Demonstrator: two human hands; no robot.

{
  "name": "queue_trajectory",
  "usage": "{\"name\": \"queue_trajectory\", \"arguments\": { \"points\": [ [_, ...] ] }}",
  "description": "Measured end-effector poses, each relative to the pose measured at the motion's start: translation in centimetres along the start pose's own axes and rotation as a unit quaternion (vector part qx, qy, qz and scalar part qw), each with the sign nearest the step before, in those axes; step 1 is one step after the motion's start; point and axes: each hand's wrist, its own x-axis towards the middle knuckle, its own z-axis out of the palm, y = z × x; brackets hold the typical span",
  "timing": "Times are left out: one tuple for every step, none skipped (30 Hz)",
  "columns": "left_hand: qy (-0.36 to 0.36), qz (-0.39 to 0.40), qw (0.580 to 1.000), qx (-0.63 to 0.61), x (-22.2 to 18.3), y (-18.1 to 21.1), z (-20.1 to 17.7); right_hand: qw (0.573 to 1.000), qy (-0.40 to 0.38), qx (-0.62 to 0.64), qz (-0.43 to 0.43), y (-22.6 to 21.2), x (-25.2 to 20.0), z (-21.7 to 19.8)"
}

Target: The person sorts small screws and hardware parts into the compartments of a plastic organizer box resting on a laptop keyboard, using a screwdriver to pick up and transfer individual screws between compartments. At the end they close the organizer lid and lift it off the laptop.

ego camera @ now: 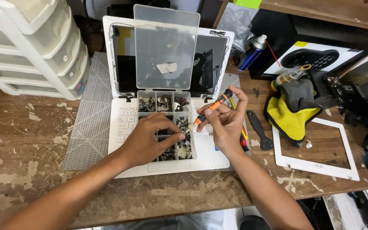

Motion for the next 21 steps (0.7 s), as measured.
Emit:
{"name": "queue_trajectory", "arguments": {
  "points": [
    [-0.002, 0.002, 1.0, 0.001, 0.0, -0.1, 0.0, 1.0, -0.002, -0.001, -0.004, 0.0, -0.1, 0.0],
    [-0.003, 0.002, 1.0, 0.001, 0.0, -0.1, 0.0, 1.0, -0.001, -0.001, -0.004, 0.1, -0.1, 0.0],
    [-0.002, 0.004, 1.0, 0.005, 0.0, -0.1, 0.1, 1.0, -0.003, -0.001, -0.009, 0.1, -0.2, 0.1],
    [-0.001, 0.005, 1.0, 0.01, 0.0, -0.1, 0.1, 1.0, -0.005, -0.001, -0.013, 0.1, -0.3, 0.1],
    [-0.001, 0.005, 1.0, 0.01, 0.0, -0.2, 0.1, 1.0, -0.005, -0.001, -0.013, 0.1, -0.3, 0.2],
    [-0.002, 0.007, 1.0, 0.011, 0.0, -0.3, 0.1, 1.0, -0.009, -0.008, -0.018, 0.0, -0.3, 0.2],
    [-0.002, 0.009, 1.0, 0.012, 0.0, -0.4, 0.1, 1.0, -0.012, -0.016, -0.024, 0.0, -0.4, 0.2],
    [-0.002, 0.009, 1.0, 0.012, -0.1, -0.4, 0.1, 1.0, -0.012, -0.016, -0.024, 0.0, -0.4, 0.2],
    [0.0, 0.011, 1.0, 0.016, -0.1, -0.5, 0.1, 0.999, -0.017, -0.022, -0.036, 0.0, -0.3, 0.2],
    [0.001, 0.013, 1.0, 0.021, -0.1, -0.5, 0.1, 0.998, -0.021, -0.027, -0.048, 0.0, -0.3, 0.2],
    [0.001, 0.013, 1.0, 0.021, 0.0, -0.3, 0.1, 0.998, -0.021, -0.027, -0.049, 0.3, -0.3, -0.2],
    [-0.002, 0.015, 1.0, 0.024, 0.0, -0.1, 0.0, 0.996, -0.038, -0.032, -0.071, 0.6, -0.4, -0.6],
    [-0.005, 0.018, 0.999, 0.026, 0.1, 0.1, 0.0, 0.994, -0.054, -0.037, -0.092, 0.9, -0.5, -0.9],
    [-0.006, 0.019, 0.999, 0.026, 0.0, -0.1, 0.0, 0.994, -0.053, -0.037, -0.093, 0.7, -0.5, -0.7],
    [-0.012, 0.016, 0.999, 0.027, 0.0, -0.2, 0.0, 0.992, -0.066, -0.028, -0.103, 0.4, -0.5, -0.4],
    [-0.018, 0.014, 0.999, 0.028, -0.1, -0.4, 0.0, 0.99, -0.078, -0.018, -0.113, 0.2, -0.5, -0.2],
    [-0.019, 0.015, 0.999, 0.029, -0.1, -0.3, 0.0, 0.99, -0.077, -0.018, -0.115, 0.3, -0.5, -0.3],
    [-0.02, 0.017, 0.999, 0.034, 0.0, -0.2, -0.1, 0.989, -0.084, -0.013, -0.118, 0.4, -0.5, -0.4],
    [-0.02, 0.018, 0.999, 0.039, 0.0, -0.1, -0.1, 0.988, -0.092, -0.008, -0.121, 0.5, -0.5, -0.5],
    [-0.021, 0.018, 0.999, 0.04, -0.1, -0.4, 0.0, 0.988, -0.091, -0.008, -0.122, 0.5, -0.5, -0.6],
    [-0.022, 0.017, 0.999, 0.045, -0.2, -0.7, 0.1, 0.987, -0.095, -0.017, -0.125, 0.5, -0.5, -0.6]
  ]
}}
